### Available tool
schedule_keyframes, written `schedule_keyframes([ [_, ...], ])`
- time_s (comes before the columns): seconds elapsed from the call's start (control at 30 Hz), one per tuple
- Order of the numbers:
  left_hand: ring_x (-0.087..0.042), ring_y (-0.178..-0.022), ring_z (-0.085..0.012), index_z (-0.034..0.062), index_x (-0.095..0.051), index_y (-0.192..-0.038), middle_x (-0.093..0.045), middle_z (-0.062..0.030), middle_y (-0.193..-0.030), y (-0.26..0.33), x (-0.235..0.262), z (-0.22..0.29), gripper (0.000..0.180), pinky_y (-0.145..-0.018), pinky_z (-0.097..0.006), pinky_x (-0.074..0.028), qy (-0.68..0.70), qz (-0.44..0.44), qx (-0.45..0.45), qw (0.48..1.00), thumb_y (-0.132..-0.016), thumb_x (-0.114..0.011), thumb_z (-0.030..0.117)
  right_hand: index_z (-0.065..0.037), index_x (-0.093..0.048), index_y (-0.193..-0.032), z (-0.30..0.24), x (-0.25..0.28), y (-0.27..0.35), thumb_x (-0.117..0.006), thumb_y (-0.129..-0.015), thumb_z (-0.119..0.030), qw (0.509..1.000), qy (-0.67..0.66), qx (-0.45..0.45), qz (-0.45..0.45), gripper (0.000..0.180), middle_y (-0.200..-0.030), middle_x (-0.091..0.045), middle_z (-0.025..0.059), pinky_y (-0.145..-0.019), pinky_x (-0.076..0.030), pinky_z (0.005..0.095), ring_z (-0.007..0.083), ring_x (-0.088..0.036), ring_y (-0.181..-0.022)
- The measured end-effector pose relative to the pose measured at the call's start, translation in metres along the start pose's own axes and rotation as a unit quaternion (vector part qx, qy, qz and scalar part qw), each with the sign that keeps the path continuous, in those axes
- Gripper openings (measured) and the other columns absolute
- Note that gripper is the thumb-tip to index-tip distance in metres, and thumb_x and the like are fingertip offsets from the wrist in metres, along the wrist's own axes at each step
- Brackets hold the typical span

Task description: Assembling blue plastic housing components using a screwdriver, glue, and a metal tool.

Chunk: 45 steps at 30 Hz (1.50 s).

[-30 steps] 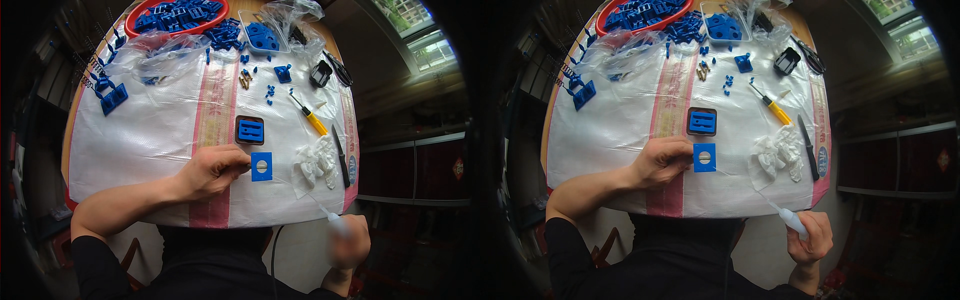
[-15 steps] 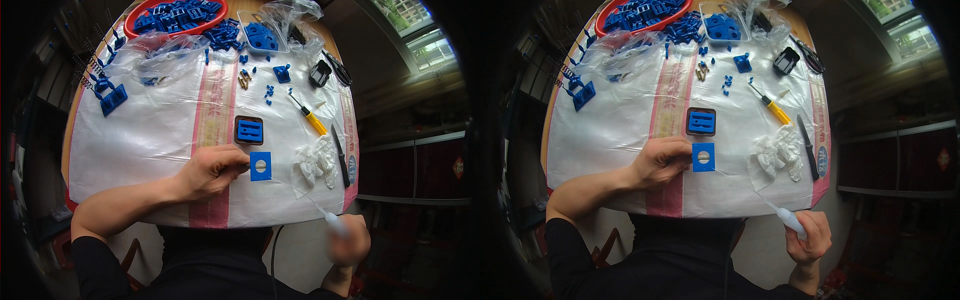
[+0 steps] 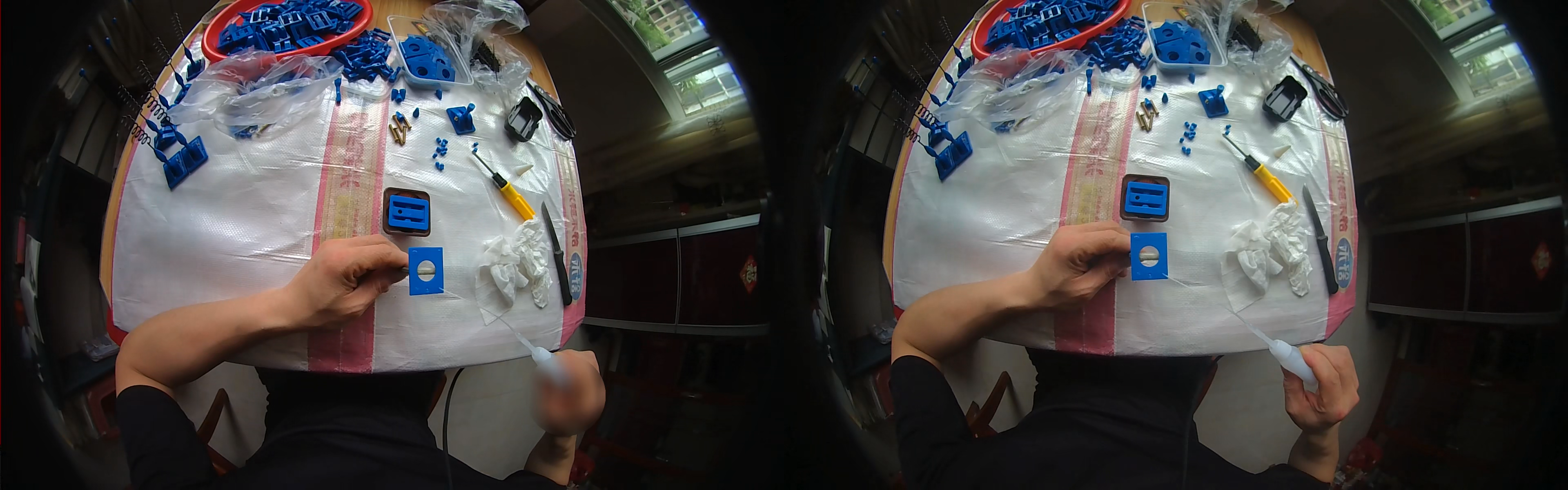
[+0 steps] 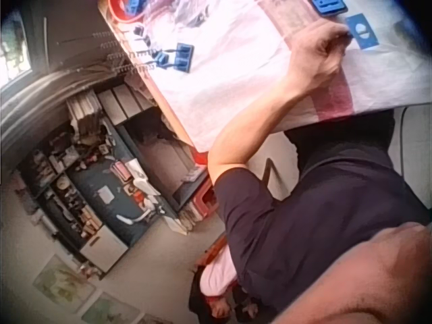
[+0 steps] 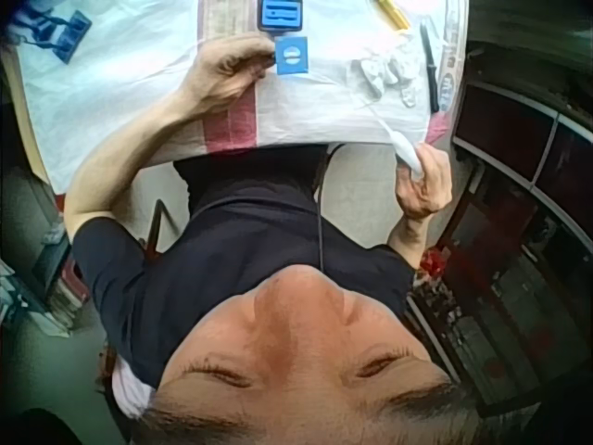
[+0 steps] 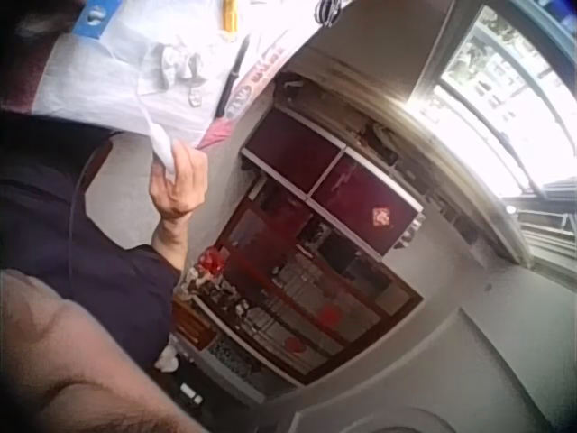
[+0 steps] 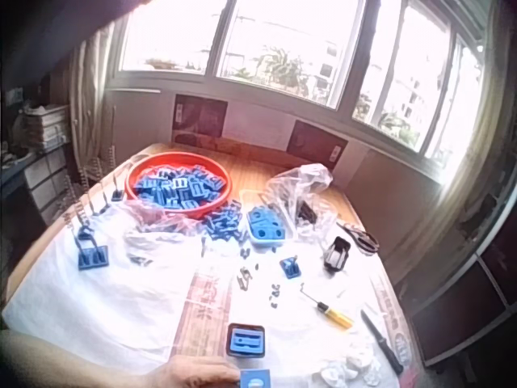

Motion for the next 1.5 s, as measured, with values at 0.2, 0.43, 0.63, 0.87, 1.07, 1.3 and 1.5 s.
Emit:
schedule_keyframes([
  [0.2,-0.071,-0.09,-0.0267,-0.0013,-0.071,-0.117,-0.07,-0.0134,-0.099,0.0,0.0,0.0,0.031,-0.079,-0.035,-0.057,-0.001,0.004,-0.002,1.0,-0.088,-0.065,-0.011,0.004,-0.068,-0.106,0.001,0.0,0.0,-0.082,-0.084,0.0,1.0,-0.003,0.0,0.003,0.027,-0.091,-0.068,0.0155,-0.071,-0.052,0.0346,0.0267,-0.063,-0.078],
  [0.43,-0.071,-0.09,-0.026,-0.0015,-0.071,-0.117,-0.07,-0.0129,-0.099,0.0,-0.001,-0.001,0.03,-0.079,-0.035,-0.057,0.012,0.003,0.01,1.0,-0.088,-0.065,-0.011,0.001,-0.068,-0.105,0.001,0.003,0.001,-0.084,-0.08,0.0,1.0,0.003,0.005,0.019,0.029,-0.091,-0.071,0.0134,-0.066,-0.053,0.0344,0.027,-0.066,-0.075],
  [0.63,-0.07,-0.089,-0.026,-0.0011,-0.072,-0.116,-0.07,-0.0128,-0.099,0.001,0.0,-0.001,0.03,-0.078,-0.035,-0.057,0.013,0.008,0.005,1.0,-0.089,-0.065,-0.011,0.001,-0.068,-0.105,0.002,0.002,0.002,-0.083,-0.079,0.002,1.0,-0.002,0.004,0.012,0.03,-0.091,-0.071,0.0134,-0.067,-0.053,0.0346,0.0271,-0.067,-0.075],
  [0.87,-0.07,-0.09,-0.0263,-0.0005,-0.072,-0.117,-0.07,-0.0129,-0.099,0.001,0.0,-0.001,0.03,-0.078,-0.035,-0.057,0.009,0.008,0.006,1.0,-0.089,-0.066,-0.01,0.001,-0.069,-0.104,0.001,0.001,0.001,-0.084,-0.078,0.002,1.0,0.006,0.005,0.007,0.03,-0.091,-0.071,0.0133,-0.067,-0.053,0.0348,0.0272,-0.067,-0.075],
  [1.07,-0.07,-0.09,-0.0263,0.0002,-0.072,-0.118,-0.07,-0.0129,-0.099,0.001,0.0,-0.001,0.03,-0.078,-0.035,-0.057,-0.001,0.005,0.001,1.0,-0.09,-0.067,-0.01,0.002,-0.068,-0.106,0.001,0.002,0.001,-0.083,-0.082,-0.001,1.0,-0.004,0.001,0.013,0.028,-0.091,-0.07,0.0138,-0.069,-0.052,0.0343,0.0262,-0.065,-0.076],
  [1.3,-0.07,-0.089,-0.027,0.0012,-0.072,-0.119,-0.07,-0.0125,-0.099,0.0,0.0,0.002,0.029,-0.078,-0.035,-0.057,-0.008,0.007,-0.016,1.0,-0.091,-0.068,-0.007,0.005,-0.067,-0.107,0.004,0.003,0.0,-0.08,-0.087,-0.003,0.999,-0.027,-0.015,0.029,0.025,-0.091,-0.068,0.0149,-0.072,-0.049,0.0328,0.0238,-0.062,-0.078],
  [1.5,-0.071,-0.09,-0.0278,0.0016,-0.072,-0.118,-0.07,-0.0124,-0.099,0.001,-0.002,0.003,0.025,-0.078,-0.036,-0.057,-0.01,0.013,-0.032,0.999,-0.094,-0.07,-0.004,0.002,-0.069,-0.108,0.002,-0.011,-0.015,-0.085,-0.081,0.0,0.999,-0.023,-0.003,0.036,0.031,-0.092,-0.07,0.0139,-0.069,-0.053,0.0345,0.0267,-0.066,-0.077],
])
Point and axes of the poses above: each hand's wrist, its own y-axis away from the middle knuckle, its own x-axis out of the back of the hand, z = x × y, the point moved 10 cm from there along -y, towards the middle knuckle
